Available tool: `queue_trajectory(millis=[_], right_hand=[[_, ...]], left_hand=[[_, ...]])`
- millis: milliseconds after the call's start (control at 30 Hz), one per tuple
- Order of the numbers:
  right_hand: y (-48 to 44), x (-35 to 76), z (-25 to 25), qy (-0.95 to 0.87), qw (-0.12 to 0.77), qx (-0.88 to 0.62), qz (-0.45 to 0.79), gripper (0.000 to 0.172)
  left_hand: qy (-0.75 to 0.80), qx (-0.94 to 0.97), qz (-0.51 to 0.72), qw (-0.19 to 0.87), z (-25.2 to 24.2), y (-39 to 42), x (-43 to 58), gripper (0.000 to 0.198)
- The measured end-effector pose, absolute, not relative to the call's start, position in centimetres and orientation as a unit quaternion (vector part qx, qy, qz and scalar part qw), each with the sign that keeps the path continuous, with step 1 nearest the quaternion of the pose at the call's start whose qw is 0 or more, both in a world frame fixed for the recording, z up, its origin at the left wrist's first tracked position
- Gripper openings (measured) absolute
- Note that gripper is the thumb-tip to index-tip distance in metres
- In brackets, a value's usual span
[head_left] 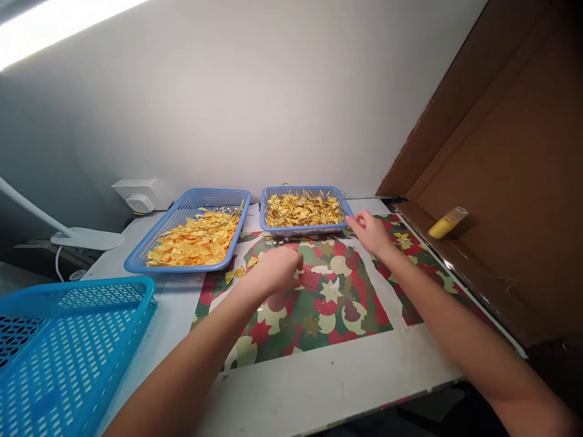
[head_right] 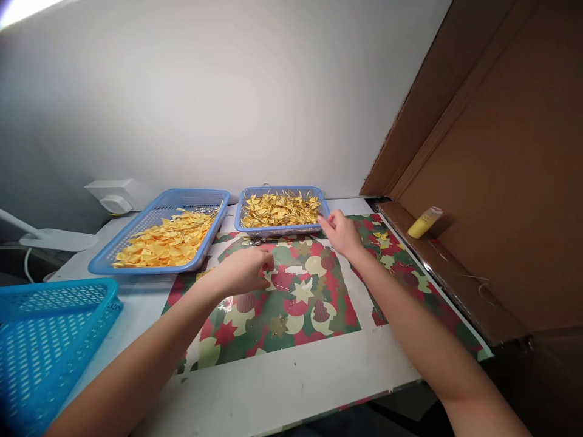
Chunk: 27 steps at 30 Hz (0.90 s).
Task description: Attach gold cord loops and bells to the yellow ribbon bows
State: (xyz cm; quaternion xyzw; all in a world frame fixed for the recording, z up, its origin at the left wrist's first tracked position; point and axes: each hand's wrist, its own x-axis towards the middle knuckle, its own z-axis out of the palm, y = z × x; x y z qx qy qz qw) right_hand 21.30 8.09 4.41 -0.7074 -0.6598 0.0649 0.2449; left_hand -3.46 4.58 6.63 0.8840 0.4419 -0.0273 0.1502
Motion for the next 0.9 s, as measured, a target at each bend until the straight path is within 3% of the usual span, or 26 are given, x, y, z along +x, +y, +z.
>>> queue_trajectory(millis=[233, 733, 900], right_hand=[[1.1, 24.1, -0.8, -0.678, 0.158, -0.717, 0.021, 0.016], [4.4, 11.1, 0.9, -0.779, 0.089, -0.615, 0.089, 0.013], [3.9, 12.5, 0.9, -0.806, 0.091, -0.579, 0.084, 0.017]], left_hand=[[0.441, 0.869, -0.070, 0.214, 5.3, 4.3, -2.6, 0.022], [0.467, 0.865, 0.027, 0.184, 5.1, 7.4, -5.5, 0.012], [0.441, 0.863, 0.091, 0.231, 3.7, 7.6, -4.8, 0.025]])
